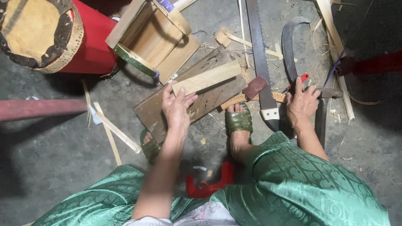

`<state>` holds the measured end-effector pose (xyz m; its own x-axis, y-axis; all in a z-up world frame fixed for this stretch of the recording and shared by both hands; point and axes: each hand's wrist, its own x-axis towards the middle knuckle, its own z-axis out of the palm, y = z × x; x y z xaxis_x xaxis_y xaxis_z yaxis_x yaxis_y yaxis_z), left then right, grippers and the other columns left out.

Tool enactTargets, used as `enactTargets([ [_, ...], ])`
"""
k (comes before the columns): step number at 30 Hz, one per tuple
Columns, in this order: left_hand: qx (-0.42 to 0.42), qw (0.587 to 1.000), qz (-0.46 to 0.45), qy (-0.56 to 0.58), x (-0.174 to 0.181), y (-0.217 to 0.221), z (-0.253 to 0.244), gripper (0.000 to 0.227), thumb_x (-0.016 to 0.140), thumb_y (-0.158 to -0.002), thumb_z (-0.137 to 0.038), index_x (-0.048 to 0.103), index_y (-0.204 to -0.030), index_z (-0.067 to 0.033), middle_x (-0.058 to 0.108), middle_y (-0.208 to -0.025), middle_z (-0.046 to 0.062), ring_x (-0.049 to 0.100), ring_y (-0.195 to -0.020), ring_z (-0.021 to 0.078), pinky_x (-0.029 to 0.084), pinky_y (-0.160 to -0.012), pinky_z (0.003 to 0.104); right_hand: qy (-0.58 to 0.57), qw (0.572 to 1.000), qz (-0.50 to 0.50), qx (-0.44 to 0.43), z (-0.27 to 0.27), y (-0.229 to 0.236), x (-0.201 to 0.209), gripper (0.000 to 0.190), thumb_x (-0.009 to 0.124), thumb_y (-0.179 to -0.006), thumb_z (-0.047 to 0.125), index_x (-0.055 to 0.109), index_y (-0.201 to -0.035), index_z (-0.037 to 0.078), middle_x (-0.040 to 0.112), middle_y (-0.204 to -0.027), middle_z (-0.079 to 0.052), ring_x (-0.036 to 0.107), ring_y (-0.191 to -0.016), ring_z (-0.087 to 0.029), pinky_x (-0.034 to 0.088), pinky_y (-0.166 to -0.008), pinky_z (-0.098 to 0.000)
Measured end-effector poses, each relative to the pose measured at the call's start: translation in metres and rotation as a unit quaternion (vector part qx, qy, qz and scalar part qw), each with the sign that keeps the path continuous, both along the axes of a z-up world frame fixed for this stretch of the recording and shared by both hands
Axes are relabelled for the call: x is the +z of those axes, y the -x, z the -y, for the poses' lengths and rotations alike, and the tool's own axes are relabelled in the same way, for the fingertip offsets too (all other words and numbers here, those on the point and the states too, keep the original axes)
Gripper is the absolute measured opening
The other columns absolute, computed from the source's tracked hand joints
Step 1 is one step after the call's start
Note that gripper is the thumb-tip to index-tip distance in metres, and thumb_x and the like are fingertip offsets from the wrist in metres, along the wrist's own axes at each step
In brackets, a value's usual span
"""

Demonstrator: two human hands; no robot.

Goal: The person uses a curved knife to shave and shape a small rectangular wooden piece, repeatedly turning it over and scraping its edges. They pause to inspect the piece and continue refining its surface with the knife.

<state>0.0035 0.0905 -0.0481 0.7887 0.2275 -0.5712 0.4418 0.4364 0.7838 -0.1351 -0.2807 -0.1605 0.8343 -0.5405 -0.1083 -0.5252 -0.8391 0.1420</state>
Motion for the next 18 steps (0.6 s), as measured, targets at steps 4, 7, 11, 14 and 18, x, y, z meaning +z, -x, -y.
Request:
enactTargets([
  [4, 0.013, 0.999, -0.029, 0.025, -0.036, 0.003, 0.008, 0.040, 0.064, -0.098, -0.004, 0.053, -0.136, -0.0099, 0.064, -0.109, 0.020, 0.076, -0.084, 0.0422, 0.070, -0.074, 0.051, -0.053, 0.994, 0.060, 0.068, -0.026, -0.034, 0.014, 0.072, 0.083, -0.088, 0.029, 0.050, -0.153, 0.021, 0.053, -0.123, -0.017, 0.050, -0.112, -0.033, 0.054, -0.081, -0.0474],
  [7, 0.021, 0.997, -0.051, 0.051, -0.053, 0.004, 0.016, 0.042, 0.063, -0.099, -0.004, 0.052, -0.138, -0.0110, 0.060, -0.114, 0.022, 0.074, -0.091, 0.0470, 0.067, -0.081, 0.056, -0.145, 0.957, 0.042, 0.250, -0.041, -0.059, 0.013, 0.062, 0.077, -0.086, 0.020, 0.056, -0.145, 0.025, 0.054, -0.131, -0.011, 0.048, -0.128, -0.031, 0.050, -0.094, -0.0454],
  [11, 0.032, 0.995, -0.075, 0.058, -0.066, 0.007, 0.025, 0.042, 0.064, -0.099, -0.004, 0.051, -0.138, -0.0128, 0.060, -0.118, 0.027, 0.072, -0.095, 0.0485, 0.066, -0.082, 0.057, -0.130, 0.915, -0.064, 0.376, -0.044, -0.075, 0.003, 0.066, 0.066, -0.084, 0.021, 0.051, -0.147, 0.033, 0.057, -0.143, 0.000, 0.038, -0.146, -0.029, 0.038, -0.108, -0.0547],
  [14, 0.034, 0.995, -0.078, 0.043, -0.076, 0.010, 0.030, 0.042, 0.065, -0.098, -0.005, 0.051, -0.137, -0.0131, 0.060, -0.114, 0.023, 0.074, -0.092, 0.0446, 0.067, -0.079, 0.055, -0.103, 0.914, -0.100, 0.380, -0.035, -0.078, -0.013, 0.059, 0.068, -0.086, 0.028, 0.057, -0.143, 0.034, 0.068, -0.124, 0.003, 0.049, -0.136, -0.025, 0.038, -0.107, -0.0559],
  [18, -0.006, 0.997, -0.071, -0.026, -0.062, 0.012, 0.038, 0.042, 0.071, -0.092, -0.003, 0.054, -0.130, -0.0070, 0.060, -0.097, 0.015, 0.076, -0.070, 0.0325, 0.068, -0.058, 0.040, -0.144, 0.921, -0.119, 0.342, -0.026, -0.076, -0.006, 0.068, 0.084, -0.074, 0.036, 0.062, -0.137, 0.027, 0.062, -0.105, -0.005, 0.060, -0.107, -0.026, 0.050, -0.087, -0.0465],
])
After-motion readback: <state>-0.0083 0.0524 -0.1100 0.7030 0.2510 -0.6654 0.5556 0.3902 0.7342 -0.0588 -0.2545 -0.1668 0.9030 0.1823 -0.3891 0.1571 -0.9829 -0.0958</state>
